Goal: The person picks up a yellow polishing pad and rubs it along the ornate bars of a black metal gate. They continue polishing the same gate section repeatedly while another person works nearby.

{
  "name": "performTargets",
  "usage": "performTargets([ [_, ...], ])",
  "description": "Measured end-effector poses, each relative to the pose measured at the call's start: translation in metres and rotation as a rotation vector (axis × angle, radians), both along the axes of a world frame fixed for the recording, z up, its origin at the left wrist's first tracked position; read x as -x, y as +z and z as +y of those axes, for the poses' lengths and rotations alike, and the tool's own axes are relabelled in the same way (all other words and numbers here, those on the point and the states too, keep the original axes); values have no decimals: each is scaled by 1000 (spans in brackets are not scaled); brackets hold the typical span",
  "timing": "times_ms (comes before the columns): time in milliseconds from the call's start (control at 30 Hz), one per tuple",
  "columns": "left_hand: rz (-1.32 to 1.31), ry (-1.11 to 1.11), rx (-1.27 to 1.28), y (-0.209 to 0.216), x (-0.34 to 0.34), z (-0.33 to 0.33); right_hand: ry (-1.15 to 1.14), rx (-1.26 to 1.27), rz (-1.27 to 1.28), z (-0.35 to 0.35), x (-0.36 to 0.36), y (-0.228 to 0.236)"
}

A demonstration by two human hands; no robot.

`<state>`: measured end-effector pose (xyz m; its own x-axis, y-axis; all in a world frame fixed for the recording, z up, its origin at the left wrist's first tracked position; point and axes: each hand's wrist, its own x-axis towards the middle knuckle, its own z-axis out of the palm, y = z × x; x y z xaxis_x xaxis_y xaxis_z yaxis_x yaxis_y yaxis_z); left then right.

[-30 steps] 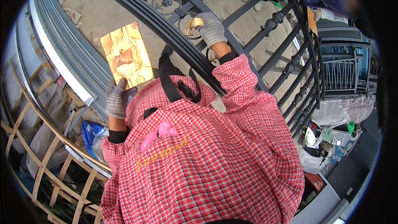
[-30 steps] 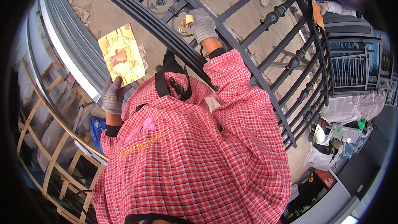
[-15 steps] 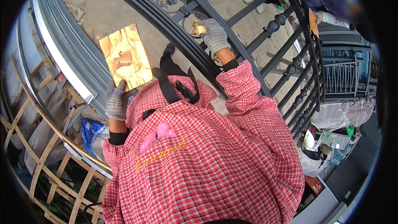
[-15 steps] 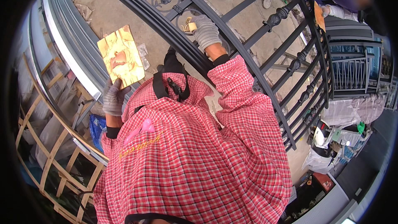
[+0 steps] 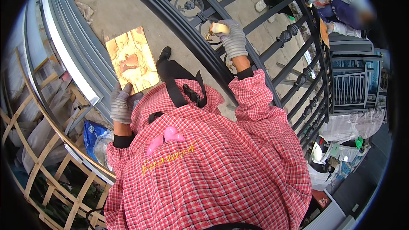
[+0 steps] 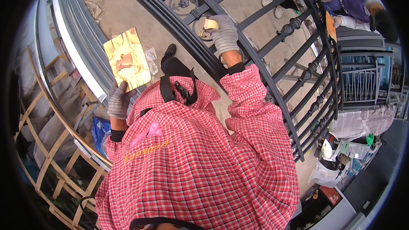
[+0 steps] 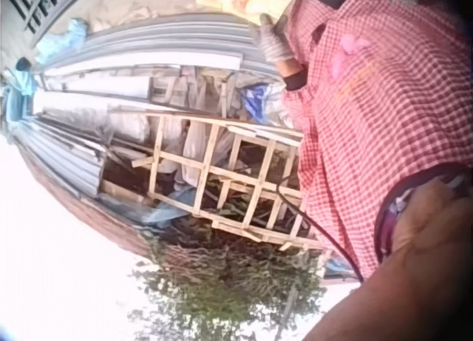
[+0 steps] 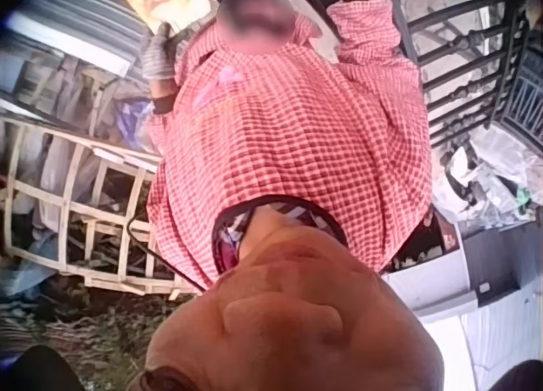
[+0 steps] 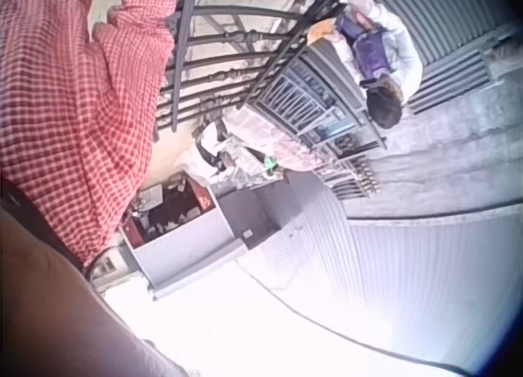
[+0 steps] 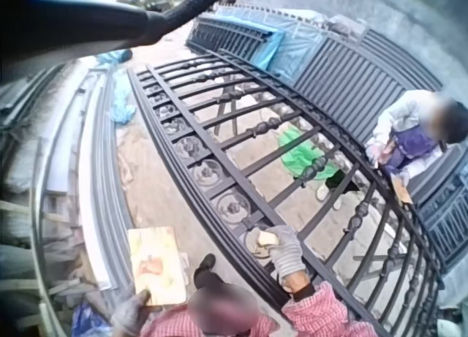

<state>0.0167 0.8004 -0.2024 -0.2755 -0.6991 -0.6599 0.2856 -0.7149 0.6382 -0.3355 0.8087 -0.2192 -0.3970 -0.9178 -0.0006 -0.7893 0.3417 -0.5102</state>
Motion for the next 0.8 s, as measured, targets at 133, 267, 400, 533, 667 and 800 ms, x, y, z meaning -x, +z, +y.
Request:
performTargets([
  [133,2,-27,35,3,3,-17,-90,120,-178,-25,-3,-1],
  [267,-17,-24,40,6,-7,-34,-24,59,-126,-64,-10,-15],
  [400,-42,-6,56,4,-29,-55,-55,-133,-76,-103,-29,-18],
  [533,-39,9,38,2,-32,-66,28,-164,40,-114,-27,-43],
  [667,-27,8,13,-2,-29,-72,139,-256,81,-109,-20,-46],
  [800,-34,-15,-16,-5,-26,-77,68,-187,79,-119,-24,-40],
])
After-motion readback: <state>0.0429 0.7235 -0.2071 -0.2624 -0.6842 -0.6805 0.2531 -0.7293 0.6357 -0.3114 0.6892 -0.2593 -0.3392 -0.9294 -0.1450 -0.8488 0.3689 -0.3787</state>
